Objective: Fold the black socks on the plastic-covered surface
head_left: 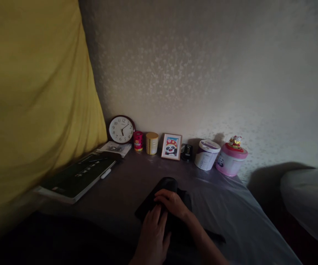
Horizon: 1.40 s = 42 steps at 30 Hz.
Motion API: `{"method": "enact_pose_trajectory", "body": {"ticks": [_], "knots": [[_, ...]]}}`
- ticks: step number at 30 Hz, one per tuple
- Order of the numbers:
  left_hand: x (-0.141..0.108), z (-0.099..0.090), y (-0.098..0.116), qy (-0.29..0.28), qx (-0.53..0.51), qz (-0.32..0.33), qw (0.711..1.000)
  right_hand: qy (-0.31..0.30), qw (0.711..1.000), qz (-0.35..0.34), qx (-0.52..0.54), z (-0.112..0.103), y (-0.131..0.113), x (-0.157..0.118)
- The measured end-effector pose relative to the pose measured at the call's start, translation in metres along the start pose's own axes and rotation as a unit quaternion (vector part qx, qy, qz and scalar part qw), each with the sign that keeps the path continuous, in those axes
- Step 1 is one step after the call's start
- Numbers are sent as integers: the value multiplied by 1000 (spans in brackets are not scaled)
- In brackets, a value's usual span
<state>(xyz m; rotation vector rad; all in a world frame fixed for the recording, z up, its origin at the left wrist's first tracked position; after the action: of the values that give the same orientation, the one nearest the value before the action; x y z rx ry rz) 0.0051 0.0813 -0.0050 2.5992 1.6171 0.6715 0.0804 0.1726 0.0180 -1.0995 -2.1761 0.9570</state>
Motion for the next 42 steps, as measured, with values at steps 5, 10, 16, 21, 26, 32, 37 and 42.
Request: {"method": "enact_pose_trajectory", "body": {"ticks": [5,10,16,21,26,32,37,42], "knots": [[-5,20,-11,-55,-41,-18,997,57,991,-74,-93,-2,-13,-18],[-6,31,-14,-82,-55,-12,995,90,971,-130,-181,-6,3,-14],[-2,36,-16,-142,-64,-51,986,135,957,-101,-234,-33,54,28],[0,28,-12,-151,-83,-60,983,165,954,-5,-251,-57,65,41],[3,22,-9,-191,-96,-78,974,225,948,-63,-215,-46,23,1],[0,22,-11,-181,-102,-71,976,155,956,-73,-238,-18,29,2],[-6,23,-13,-155,-122,-79,977,304,933,94,-168,-75,83,-13],[-4,14,-16,-125,-190,-94,969,320,917,221,-89,-97,117,-76]]}}
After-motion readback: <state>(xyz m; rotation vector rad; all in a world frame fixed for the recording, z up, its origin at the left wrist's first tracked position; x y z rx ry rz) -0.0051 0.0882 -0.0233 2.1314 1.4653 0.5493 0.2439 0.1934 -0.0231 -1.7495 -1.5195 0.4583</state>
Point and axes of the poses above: each hand's wrist, its own x-axis towards the middle knuckle, its own z-axis out of the palm, y = z × x, the point moved 6 cm from there along x, towards the middle knuckle, and after that the axes turned 6 degrees about -y, right-handed, at the moved point
